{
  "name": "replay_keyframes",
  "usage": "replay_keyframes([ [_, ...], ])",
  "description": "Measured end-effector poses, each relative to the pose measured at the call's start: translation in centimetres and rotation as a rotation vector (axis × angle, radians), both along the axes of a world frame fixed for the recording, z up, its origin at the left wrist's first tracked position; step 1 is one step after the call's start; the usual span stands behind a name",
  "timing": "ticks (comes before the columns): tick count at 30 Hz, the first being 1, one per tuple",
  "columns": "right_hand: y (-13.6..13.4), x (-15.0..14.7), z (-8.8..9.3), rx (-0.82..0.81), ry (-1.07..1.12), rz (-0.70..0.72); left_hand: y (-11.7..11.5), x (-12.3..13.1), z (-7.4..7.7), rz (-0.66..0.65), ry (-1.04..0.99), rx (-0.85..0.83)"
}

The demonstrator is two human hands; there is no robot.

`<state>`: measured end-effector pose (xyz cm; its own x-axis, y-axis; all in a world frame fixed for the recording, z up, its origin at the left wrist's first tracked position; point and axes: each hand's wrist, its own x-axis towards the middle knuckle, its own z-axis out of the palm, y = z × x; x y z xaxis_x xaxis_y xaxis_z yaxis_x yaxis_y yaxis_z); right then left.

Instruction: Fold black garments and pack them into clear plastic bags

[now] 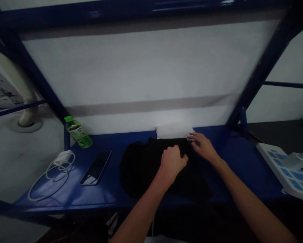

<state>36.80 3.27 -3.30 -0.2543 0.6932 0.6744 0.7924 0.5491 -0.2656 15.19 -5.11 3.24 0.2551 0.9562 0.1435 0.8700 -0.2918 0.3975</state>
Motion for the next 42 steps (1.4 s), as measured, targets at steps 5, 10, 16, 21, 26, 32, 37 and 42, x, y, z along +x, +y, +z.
replay_keyframes([
  [5,0.0,-0.1,-0.1,-0.009,0.012,-0.009,-1.3,1.5,-1.9,0.018,-0.104,0.074],
  [10,-0.1,-0.3,0.0,-0.017,0.027,-0.002,-1.1,1.7,-2.6,0.033,-0.105,0.075],
  [16,-0.5,-0.6,0.5,-0.019,0.066,-0.002,1.1,-1.5,-1.9,-0.014,-0.392,0.007],
  [21,-1.1,-1.2,1.1,-0.021,0.114,0.018,1.5,-7.1,-0.3,0.073,-0.604,0.024],
  [26,-3.2,-3.4,2.2,-0.110,0.189,0.157,0.6,-12.5,-0.8,0.258,-0.327,-0.034],
  [32,-6.4,-6.1,2.4,-0.233,0.054,0.345,0.4,-14.2,-2.3,0.312,-0.159,0.049],
  [37,-6.5,-6.0,1.7,-0.273,-0.063,0.331,-0.5,-12.2,-0.2,0.141,-0.235,0.319],
  [42,-6.3,-5.9,1.6,-0.304,-0.081,0.324,-0.6,-9.6,-0.4,-0.064,-0.159,0.251],
])
